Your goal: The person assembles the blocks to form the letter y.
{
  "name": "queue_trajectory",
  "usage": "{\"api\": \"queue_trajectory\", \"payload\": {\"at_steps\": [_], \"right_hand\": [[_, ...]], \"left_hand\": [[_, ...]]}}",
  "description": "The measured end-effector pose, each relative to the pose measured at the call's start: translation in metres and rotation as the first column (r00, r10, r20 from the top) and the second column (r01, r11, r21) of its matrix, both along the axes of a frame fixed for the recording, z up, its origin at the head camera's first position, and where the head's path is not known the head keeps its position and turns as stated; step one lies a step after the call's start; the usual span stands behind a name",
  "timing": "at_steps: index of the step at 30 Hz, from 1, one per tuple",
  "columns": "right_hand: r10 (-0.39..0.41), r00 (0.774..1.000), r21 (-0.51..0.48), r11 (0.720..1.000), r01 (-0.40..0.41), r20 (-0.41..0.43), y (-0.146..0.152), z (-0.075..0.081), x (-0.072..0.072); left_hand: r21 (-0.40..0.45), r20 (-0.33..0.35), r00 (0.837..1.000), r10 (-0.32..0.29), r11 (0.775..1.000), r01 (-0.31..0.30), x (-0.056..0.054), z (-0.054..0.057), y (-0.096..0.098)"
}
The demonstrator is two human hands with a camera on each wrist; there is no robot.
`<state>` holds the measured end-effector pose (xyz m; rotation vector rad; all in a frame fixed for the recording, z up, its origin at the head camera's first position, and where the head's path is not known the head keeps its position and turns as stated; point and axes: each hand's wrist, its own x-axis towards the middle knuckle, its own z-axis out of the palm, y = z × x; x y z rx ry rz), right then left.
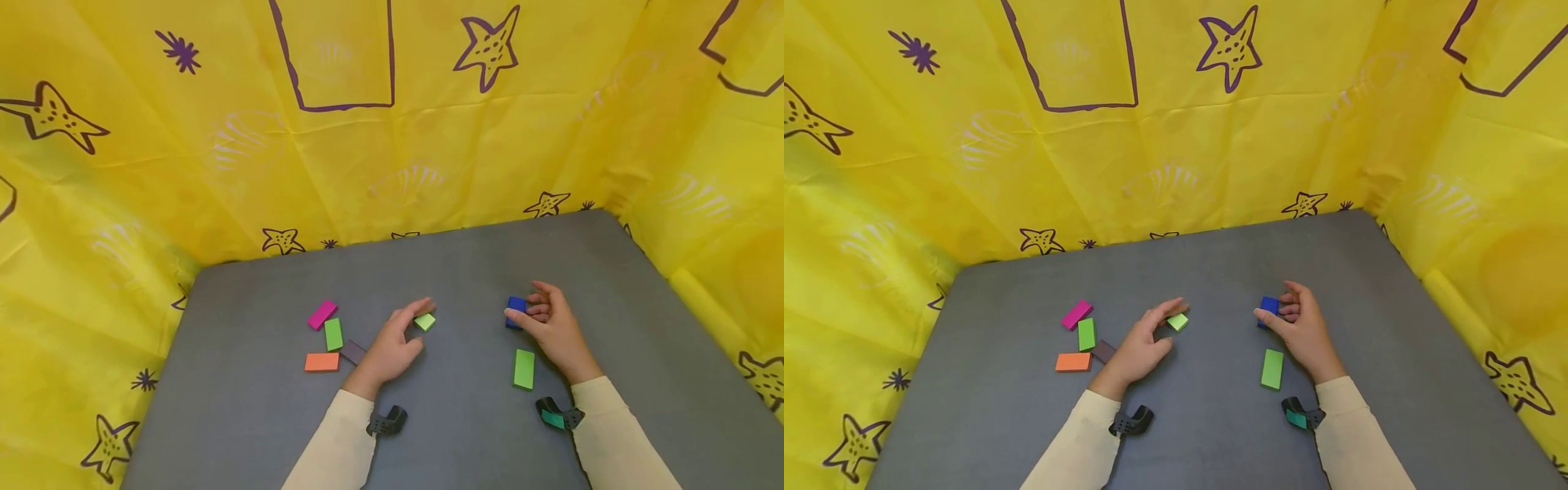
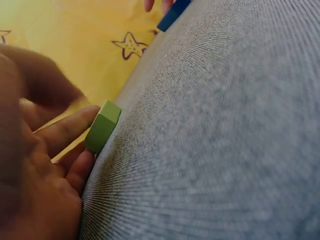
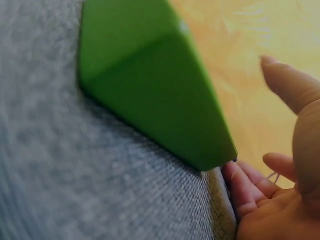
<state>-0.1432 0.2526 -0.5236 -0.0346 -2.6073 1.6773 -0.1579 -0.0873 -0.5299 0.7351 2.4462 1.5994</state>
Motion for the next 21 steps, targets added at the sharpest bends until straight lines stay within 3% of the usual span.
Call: {"api": "queue_trajectory", "payload": {"at_steps": [4,9,21], "right_hand": [[0.031,0.999,0.099,0.995,-0.031,-0.004,-0.0021,-0.0002,-0.0005],[0.062,0.997,0.189,0.981,-0.054,-0.040,-0.0064,-0.0012,-0.0008],[0.087,0.991,0.218,0.974,-0.064,-0.100,-0.0103,-0.0044,-0.0021]], "left_hand": [[-0.089,-0.061,0.995,0.077,0.993,-0.083,-0.0001,-0.0012,0.0022],[-0.135,-0.128,0.974,0.188,0.970,-0.205,-0.0008,-0.0011,0.0031],[-0.081,-0.153,0.953,0.261,0.958,-0.276,-0.0025,-0.0048,0.0008]]}}
